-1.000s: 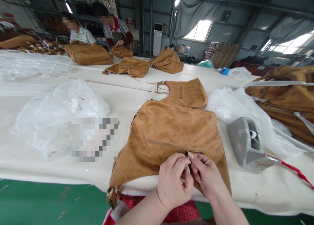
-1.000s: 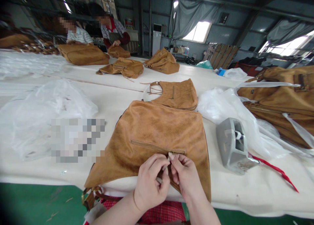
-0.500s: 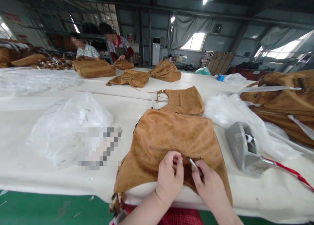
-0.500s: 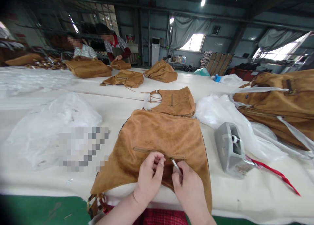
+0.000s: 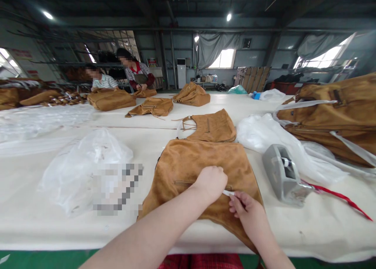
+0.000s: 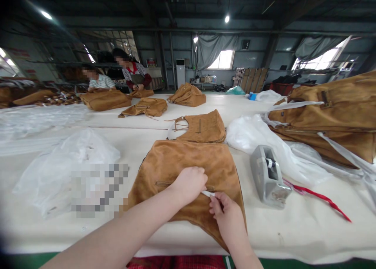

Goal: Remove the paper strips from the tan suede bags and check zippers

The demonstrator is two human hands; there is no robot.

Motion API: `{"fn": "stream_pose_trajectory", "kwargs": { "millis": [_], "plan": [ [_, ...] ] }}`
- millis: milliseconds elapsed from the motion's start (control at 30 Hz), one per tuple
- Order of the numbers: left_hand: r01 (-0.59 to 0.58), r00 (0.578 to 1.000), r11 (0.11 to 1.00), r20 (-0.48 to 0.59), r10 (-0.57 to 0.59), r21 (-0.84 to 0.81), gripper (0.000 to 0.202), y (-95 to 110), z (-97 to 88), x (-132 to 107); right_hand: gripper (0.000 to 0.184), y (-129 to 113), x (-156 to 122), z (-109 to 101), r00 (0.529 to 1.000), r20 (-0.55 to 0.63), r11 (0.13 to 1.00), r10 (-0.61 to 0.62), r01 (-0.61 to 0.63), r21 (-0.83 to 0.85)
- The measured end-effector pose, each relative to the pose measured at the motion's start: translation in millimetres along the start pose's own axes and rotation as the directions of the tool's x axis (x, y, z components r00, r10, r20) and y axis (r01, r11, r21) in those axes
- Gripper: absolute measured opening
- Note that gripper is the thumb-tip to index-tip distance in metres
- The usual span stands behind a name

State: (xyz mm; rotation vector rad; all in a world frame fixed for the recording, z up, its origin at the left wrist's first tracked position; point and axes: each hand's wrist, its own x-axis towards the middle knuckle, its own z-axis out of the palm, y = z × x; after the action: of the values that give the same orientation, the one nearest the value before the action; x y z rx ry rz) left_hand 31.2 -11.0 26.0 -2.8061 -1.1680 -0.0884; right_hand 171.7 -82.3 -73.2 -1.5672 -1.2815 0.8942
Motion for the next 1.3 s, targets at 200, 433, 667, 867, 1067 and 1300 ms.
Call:
{"fn": "stream_pose_trajectory", "kwargs": {
  "millis": [200,433,667,867,1067,1300],
  "plan": [
    [-0.089,0.995,0.995,-0.031,0.09,0.039,0.014,5.5,16.1,-2.4,0.028,-11.3,6.6,0.2,0.998,0.006,0.995,-0.062,0.062,-0.072],
    [0.06,0.973,0.959,-0.2,-0.119,-0.277,0.01,-4.1,36.2,-17.3,0.028,-18.3,17.6,1.5,0.99,-0.107,0.954,-0.091,0.055,-0.295],
    [0.064,0.975,0.937,-0.177,-0.132,-0.345,0.009,-5.6,37.6,-18.3,0.028,-15.6,15.7,-7.2,0.998,-0.024,0.961,-0.058,0.049,-0.273],
    [0.133,0.955,0.963,-0.229,-0.188,-0.233,0.005,8.0,45.2,-14.5,0.03,-9.2,10.4,-9.2,0.998,-0.033,0.964,-0.059,0.048,-0.26],
    [0.244,0.933,0.96,-0.235,-0.272,-0.142,0.011,19.8,57.4,6.4,0.027,-9.7,6.8,-6.9,0.99,-0.05,0.915,-0.129,0.099,-0.391],
    [0.086,0.988,0.945,-0.099,-0.123,-0.314,0.016,0.1,45.6,4.3,0.025,-10.3,1.1,-7.0,0.984,-0.025,0.874,-0.175,0.144,-0.464]
  ]
}}
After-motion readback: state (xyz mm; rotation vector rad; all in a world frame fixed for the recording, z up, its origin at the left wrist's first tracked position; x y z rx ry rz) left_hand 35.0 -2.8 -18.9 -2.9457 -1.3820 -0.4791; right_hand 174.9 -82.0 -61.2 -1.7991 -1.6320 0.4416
